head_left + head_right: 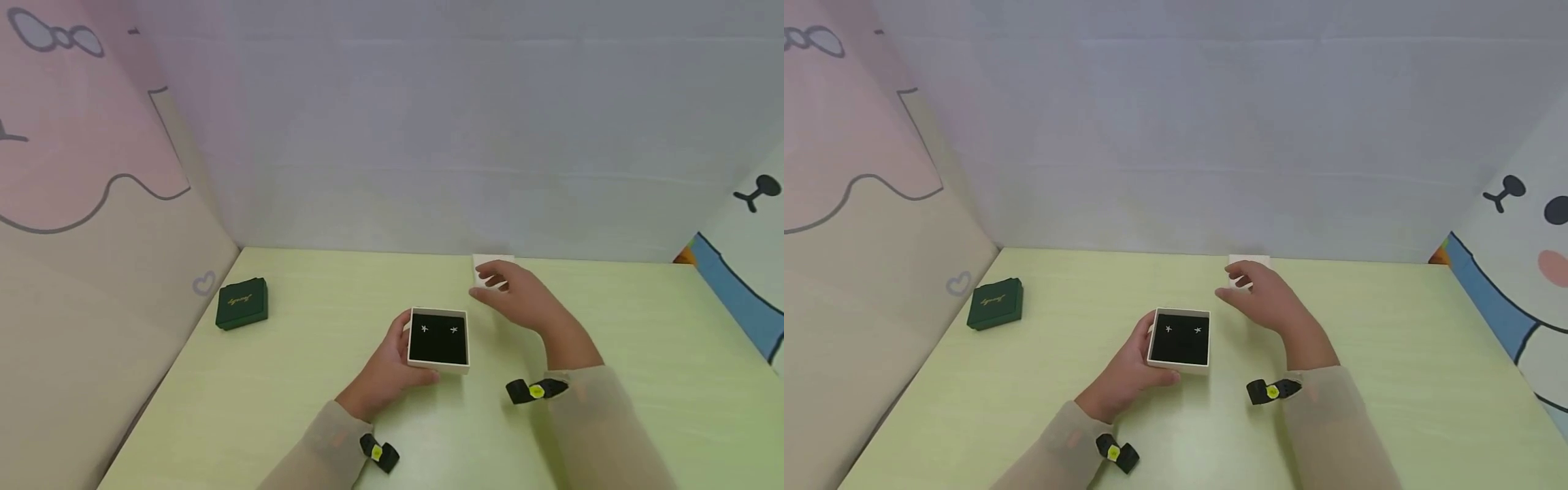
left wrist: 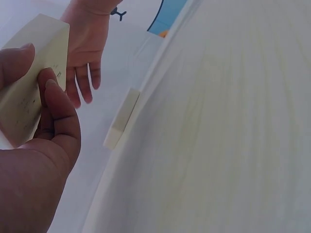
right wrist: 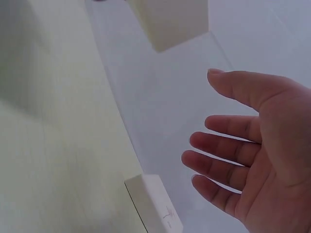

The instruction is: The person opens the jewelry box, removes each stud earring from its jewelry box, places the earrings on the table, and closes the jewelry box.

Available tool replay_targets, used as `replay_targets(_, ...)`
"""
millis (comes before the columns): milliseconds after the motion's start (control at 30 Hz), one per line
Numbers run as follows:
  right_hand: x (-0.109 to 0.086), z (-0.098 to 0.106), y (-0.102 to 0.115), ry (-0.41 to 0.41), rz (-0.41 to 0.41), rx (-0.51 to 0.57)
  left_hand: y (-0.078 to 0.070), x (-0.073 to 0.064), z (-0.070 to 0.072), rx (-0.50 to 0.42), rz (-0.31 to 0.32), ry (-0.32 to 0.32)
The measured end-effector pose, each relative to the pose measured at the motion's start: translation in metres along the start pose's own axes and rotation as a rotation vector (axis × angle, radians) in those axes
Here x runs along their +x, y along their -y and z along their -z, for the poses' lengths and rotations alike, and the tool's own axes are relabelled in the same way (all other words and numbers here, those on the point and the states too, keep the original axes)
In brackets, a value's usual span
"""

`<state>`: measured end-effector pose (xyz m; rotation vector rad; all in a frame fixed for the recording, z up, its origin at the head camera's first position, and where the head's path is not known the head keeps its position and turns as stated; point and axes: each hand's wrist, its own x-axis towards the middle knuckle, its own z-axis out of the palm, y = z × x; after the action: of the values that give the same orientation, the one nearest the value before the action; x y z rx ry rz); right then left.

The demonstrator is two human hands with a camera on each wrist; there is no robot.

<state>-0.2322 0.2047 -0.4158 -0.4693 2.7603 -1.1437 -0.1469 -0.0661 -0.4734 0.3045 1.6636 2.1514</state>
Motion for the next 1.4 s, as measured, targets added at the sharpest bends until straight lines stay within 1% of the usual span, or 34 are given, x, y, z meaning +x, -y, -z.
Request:
replay_targets(300, -0.030, -0.013, 0.017, -0.079, 0.037, 0.043, 0.001, 0.004, -0.004, 0.024, -0.006, 0.021)
replay_targets(400, -0.038, -0.017, 0.021, -0.100, 0.046, 0.077, 0.001, 0.003, -0.004, 0.025, -0.007, 0.026)
replay_targets(567, -0.049, -0.022, 0.024, -0.108, 0.073, 0.145, 0.001, 0.001, -0.004, 0.021, 0.004, 0.031)
replay_targets(667, -0.053, -0.023, 0.027, -0.115, 0.095, 0.152, 0.000, 0.001, -0.004, 0.018, 0.003, 0.039)
replay_targets(833, -0.055, -0.031, 0.031, -0.148, 0.165, 0.117, 0.002, 0.001, -0.005, 0.004, -0.002, 0.042)
replay_targets(967, -0.056, -0.040, 0.033, -0.192, 0.215, 0.075, 0.002, 0.001, -0.004, 0.022, -0.002, 0.041)
replay_targets(1067, -0.055, -0.044, 0.035, -0.211, 0.233, 0.061, 0.001, 0.002, -0.004, 0.046, -0.005, 0.044)
replay_targets(1200, -0.055, -0.045, 0.039, -0.211, 0.257, 0.039, -0.001, 0.002, -0.004, 0.048, 0.002, 0.044)
replay_targets(1300, -0.055, -0.045, 0.042, -0.211, 0.254, 0.008, -0.001, 0.001, -0.003, 0.035, 0.012, 0.040)
replay_targets(1400, -0.058, -0.046, 0.048, -0.209, 0.205, -0.034, 0.001, 0.000, -0.002, 0.022, 0.011, 0.042)
